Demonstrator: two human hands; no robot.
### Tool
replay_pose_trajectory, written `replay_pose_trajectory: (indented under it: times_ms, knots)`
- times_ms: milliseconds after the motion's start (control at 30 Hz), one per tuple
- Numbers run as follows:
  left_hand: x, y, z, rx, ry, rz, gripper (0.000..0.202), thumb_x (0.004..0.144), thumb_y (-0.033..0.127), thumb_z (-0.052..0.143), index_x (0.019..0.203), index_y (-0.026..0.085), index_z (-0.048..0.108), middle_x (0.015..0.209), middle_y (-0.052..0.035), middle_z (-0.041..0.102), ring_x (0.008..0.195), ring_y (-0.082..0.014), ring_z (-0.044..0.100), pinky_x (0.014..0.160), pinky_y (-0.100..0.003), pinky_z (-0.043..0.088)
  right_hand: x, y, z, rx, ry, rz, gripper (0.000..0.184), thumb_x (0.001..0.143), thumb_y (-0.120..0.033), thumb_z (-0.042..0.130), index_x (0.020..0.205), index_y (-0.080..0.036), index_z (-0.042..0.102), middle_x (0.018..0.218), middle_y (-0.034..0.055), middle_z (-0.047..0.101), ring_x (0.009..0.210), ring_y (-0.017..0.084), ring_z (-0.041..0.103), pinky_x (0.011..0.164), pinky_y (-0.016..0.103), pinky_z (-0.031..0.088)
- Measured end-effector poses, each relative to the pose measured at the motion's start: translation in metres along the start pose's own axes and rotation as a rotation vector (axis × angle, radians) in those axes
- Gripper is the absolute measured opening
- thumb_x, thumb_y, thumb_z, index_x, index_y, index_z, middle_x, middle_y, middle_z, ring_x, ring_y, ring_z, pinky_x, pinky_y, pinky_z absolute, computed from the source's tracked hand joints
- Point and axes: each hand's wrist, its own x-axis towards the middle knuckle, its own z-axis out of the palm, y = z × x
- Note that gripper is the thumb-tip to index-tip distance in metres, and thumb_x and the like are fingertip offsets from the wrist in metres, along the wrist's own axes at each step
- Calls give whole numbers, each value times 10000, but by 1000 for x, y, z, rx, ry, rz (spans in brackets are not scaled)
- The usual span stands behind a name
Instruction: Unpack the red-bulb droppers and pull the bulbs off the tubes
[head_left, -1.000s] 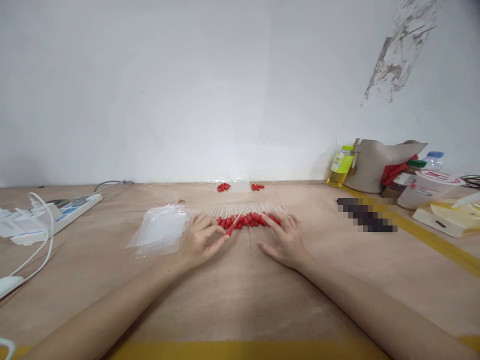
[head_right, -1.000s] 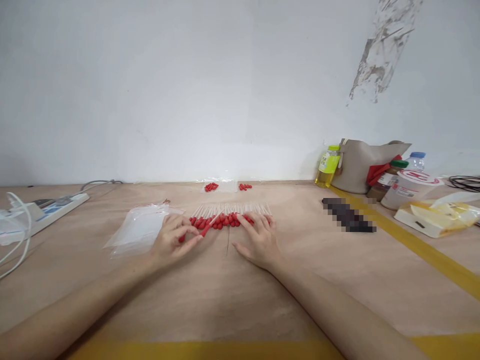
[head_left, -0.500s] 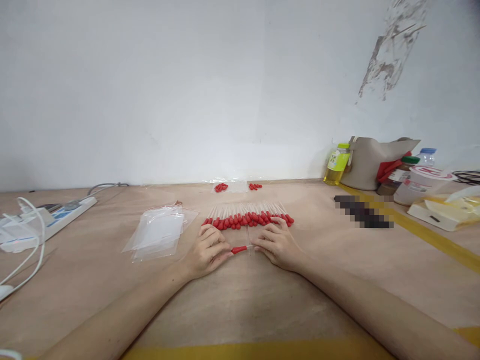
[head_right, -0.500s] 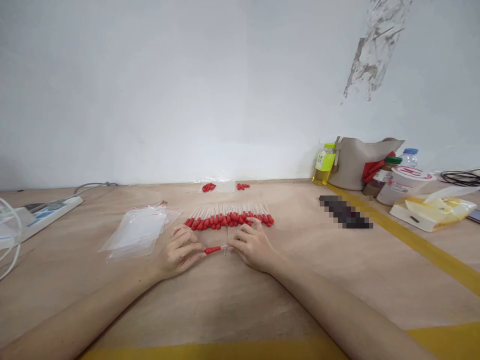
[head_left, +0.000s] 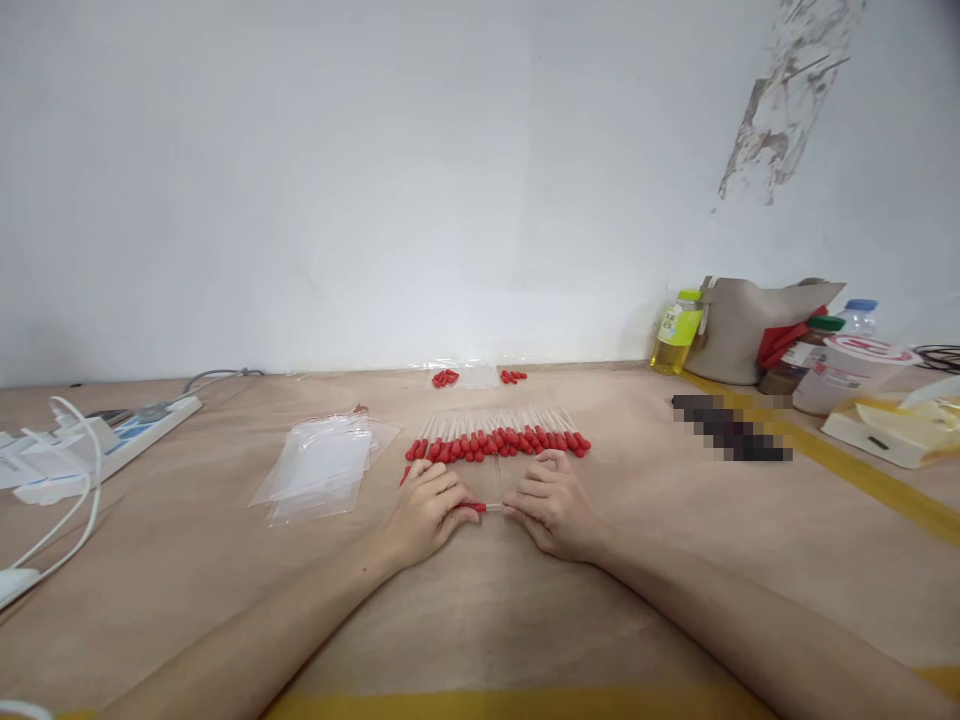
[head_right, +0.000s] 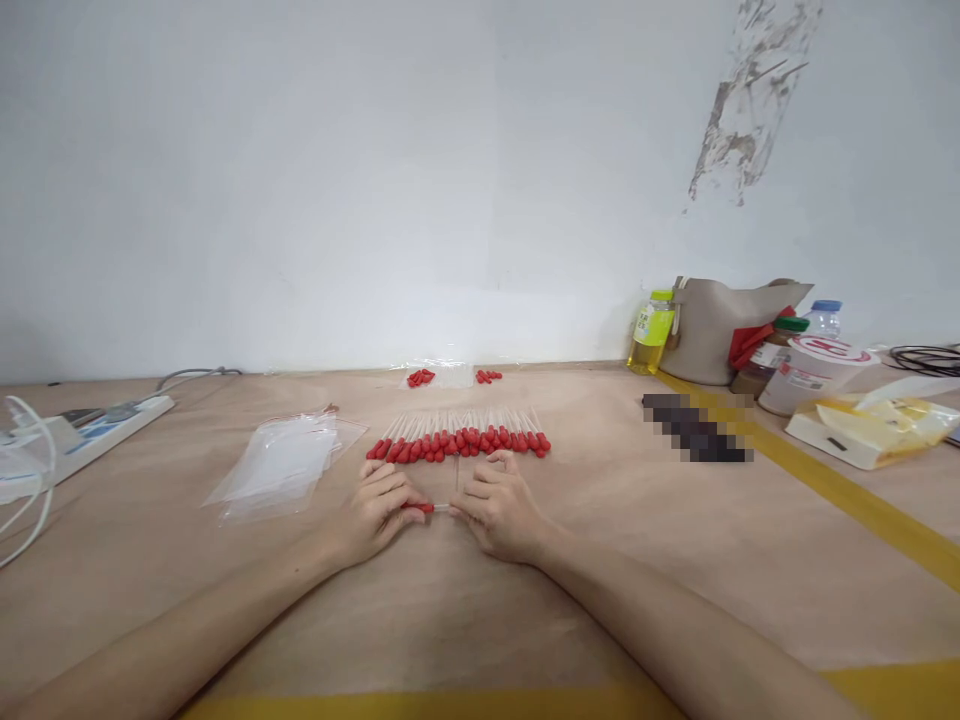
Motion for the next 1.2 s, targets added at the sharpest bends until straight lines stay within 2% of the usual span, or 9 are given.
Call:
replay_pose_trajectory:
  times_ms: [300, 433, 500, 667, 733, 800, 933, 1067, 1200]
  knots:
    - [-2, 5, -4, 69, -4, 84, 232, 863, 297, 446, 717, 182, 585, 656, -25, 560, 670, -152, 434, 692, -334, 285, -1, -4, -4, 8, -9, -3, 207, 853, -245, 444, 738, -219, 614, 548, -26, 564, 635, 112, 450, 854, 361, 233]
    - [-12, -3, -8, 46, -12, 96, 206, 859, 246, 433, 737, 183, 586, 652, -28, 556, 656, -150, 452, 675, -322, 317, -7, 1, -9, 18, -5, 5, 226, 850, -258, 442, 702, -209, 606, 535, -25, 547, 625, 112, 448, 851, 363, 242]
    - [-18, -14, -15, 6, 28, -2, 224, 861, 248, 411, 741, 183, 589, 671, -35, 565, 659, -149, 474, 654, -302, 345, -12, 8, -12, 3, -1, 68, 249, 848, -261, 438, 676, -208, 610, 531, -18, 536, 626, 117, 449, 829, 354, 255]
    - [-21, -44, -36, -116, 213, -533, 250, 821, 360, 444, 814, 184, 620, 798, -39, 607, 706, -149, 549, 622, -250, 417, -13, 19, -10, -29, 65, 262, 212, 842, -258, 453, 783, -224, 654, 641, 5, 626, 632, 121, 469, 747, 324, 257]
    - [-20, -52, -40, -136, 176, -659, 286, 778, 394, 475, 898, 185, 630, 875, -43, 622, 707, -154, 572, 615, -248, 428, -7, 17, -4, -42, 88, 324, 192, 830, -234, 454, 835, -216, 645, 666, 6, 641, 623, 119, 480, 725, 317, 250]
    - [-21, -58, -40, -176, 78, -760, 321, 735, 410, 503, 936, 191, 624, 895, -35, 636, 682, -157, 590, 610, -251, 434, -3, 15, 2, -64, 88, 351, 169, 800, -200, 461, 828, -200, 627, 649, 5, 634, 625, 125, 485, 708, 314, 245]
    - [-27, -67, -37, -333, -60, -881, 360, 663, 474, 561, 879, 188, 589, 757, -12, 654, 615, -161, 598, 558, -251, 431, -2, 14, 10, -120, 77, 306, 151, 788, -174, 450, 765, -183, 599, 655, 16, 629, 646, 140, 479, 710, 320, 243]
    - [-30, -71, -31, -447, -53, -939, 417, 593, 524, 615, 812, 173, 565, 695, -23, 650, 634, -174, 597, 557, -260, 440, 0, 16, 9, -169, 60, 211, 171, 811, -174, 442, 737, -182, 596, 665, 17, 626, 666, 142, 475, 747, 332, 249]
    - [-30, -72, -30, -508, -70, -925, 437, 644, 565, 566, 816, 163, 561, 697, -26, 637, 602, -147, 564, 556, -252, 434, 7, 14, 7, -174, -22, 132, 209, 831, -189, 436, 714, -195, 609, 665, 15, 631, 690, 143, 472, 765, 348, 242]
